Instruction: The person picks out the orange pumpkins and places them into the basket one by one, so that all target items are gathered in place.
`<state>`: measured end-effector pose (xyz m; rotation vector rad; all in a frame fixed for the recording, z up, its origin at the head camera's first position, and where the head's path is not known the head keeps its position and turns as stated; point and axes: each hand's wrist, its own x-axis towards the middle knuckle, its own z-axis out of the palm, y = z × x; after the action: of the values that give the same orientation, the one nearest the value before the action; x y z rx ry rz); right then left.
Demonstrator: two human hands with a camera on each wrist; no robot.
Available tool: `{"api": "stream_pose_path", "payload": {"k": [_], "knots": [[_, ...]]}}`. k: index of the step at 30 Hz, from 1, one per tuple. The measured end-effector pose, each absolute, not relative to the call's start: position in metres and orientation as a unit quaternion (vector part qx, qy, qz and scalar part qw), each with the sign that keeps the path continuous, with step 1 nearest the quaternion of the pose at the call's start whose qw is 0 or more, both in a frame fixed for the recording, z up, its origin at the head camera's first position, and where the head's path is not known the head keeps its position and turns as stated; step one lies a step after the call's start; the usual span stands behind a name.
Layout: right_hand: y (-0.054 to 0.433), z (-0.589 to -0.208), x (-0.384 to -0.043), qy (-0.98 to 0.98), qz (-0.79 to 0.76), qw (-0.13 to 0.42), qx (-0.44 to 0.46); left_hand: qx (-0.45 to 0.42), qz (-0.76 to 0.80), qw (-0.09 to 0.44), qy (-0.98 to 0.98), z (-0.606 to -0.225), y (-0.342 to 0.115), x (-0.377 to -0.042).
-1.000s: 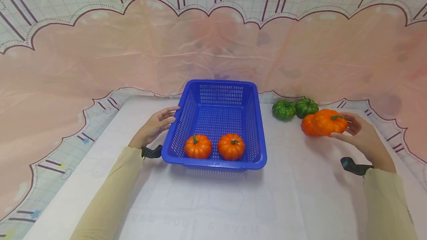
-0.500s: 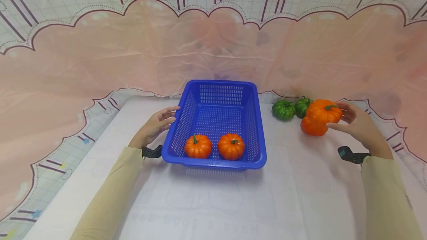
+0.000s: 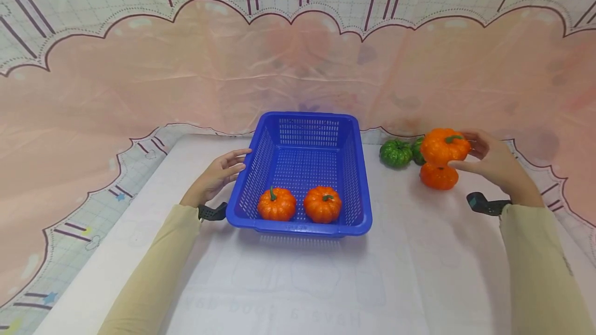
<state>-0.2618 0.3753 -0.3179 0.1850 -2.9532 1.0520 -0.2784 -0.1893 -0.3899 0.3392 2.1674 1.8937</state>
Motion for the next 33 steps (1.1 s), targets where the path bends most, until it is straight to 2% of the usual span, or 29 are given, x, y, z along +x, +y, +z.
{"api": "stream_pose_path", "payload": {"k": [7, 21, 28, 33], "knots": [[0.372, -0.309, -0.267, -0.938, 0.332, 0.035, 0.097, 0.116, 0.648, 0.121, 0.743, -0.389, -0.189, -0.278], [0.350, -0.299, -0.279, -0.922, 0.354, 0.049, 0.149, 0.119, 0.647, 0.118, 0.744, -0.391, -0.189, -0.278], [0.337, -0.294, -0.287, -0.903, 0.341, 0.022, 0.260, 0.118, 0.651, 0.119, 0.740, -0.390, -0.189, -0.277], [0.328, -0.284, -0.288, -0.910, 0.324, 0.018, 0.258, 0.117, 0.652, 0.119, 0.740, -0.390, -0.189, -0.277]]}}
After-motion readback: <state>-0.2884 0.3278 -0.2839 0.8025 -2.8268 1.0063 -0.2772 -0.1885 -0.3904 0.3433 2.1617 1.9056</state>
